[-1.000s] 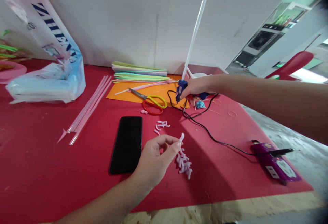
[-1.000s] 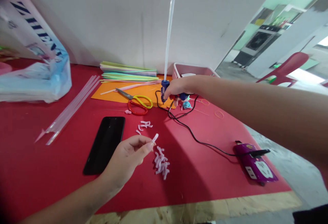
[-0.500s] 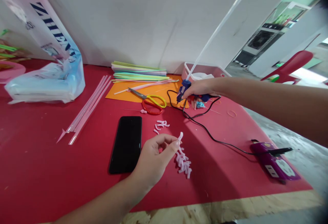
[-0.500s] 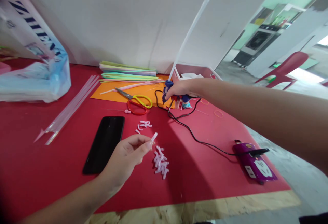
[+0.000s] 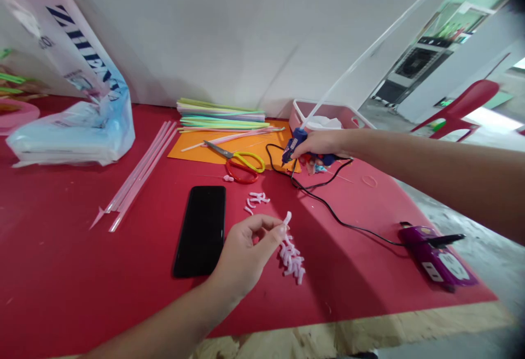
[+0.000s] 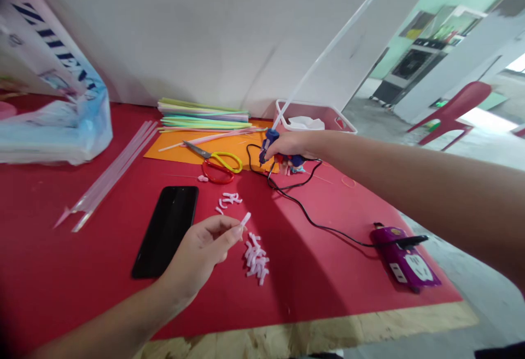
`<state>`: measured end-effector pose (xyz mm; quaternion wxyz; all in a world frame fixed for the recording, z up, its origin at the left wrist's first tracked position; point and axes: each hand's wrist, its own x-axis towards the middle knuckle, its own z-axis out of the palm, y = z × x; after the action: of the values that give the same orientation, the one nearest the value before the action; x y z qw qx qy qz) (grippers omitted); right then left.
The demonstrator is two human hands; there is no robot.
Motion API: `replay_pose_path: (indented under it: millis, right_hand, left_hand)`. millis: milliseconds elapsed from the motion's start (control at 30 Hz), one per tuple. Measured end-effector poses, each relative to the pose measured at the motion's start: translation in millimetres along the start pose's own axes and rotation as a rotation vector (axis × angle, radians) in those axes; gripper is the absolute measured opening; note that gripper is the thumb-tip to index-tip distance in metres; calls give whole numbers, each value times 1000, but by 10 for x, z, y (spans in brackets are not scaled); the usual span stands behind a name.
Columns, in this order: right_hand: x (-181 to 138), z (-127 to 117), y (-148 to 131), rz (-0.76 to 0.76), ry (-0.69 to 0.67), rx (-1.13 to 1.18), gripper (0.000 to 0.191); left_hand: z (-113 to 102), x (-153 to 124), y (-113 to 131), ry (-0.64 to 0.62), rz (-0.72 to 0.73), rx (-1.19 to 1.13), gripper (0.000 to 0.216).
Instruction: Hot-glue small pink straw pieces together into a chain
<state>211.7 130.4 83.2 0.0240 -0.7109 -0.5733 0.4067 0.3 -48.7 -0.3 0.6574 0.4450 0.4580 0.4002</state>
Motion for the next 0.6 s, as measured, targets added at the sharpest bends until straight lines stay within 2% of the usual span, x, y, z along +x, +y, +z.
replay_pose_path:
  millis: [167, 267, 333, 433, 467, 600]
  right_hand:
    - [-96, -5, -107, -48, 63, 12, 31]
    - [-319, 24, -144, -142, 201, 59, 29]
    - [-539, 113, -77, -264, 310, 122, 25]
    - [-877, 386, 219, -471, 465, 239, 24]
    - [-966, 507, 356, -577, 502, 348, 24]
    - [-1130, 1001, 887, -741, 432, 525, 29]
  left_hand:
    - [-19, -3, 9, 36, 16, -17, 21]
    - [-19, -2, 42, 101, 29, -58, 21]
    - [-16, 8, 60, 136, 32, -89, 19]
    - [-17, 29, 55, 142, 33, -128, 17]
    - [-19, 36, 45, 138, 31, -141, 17]
    - [-36, 50, -2, 134, 41, -149, 18]
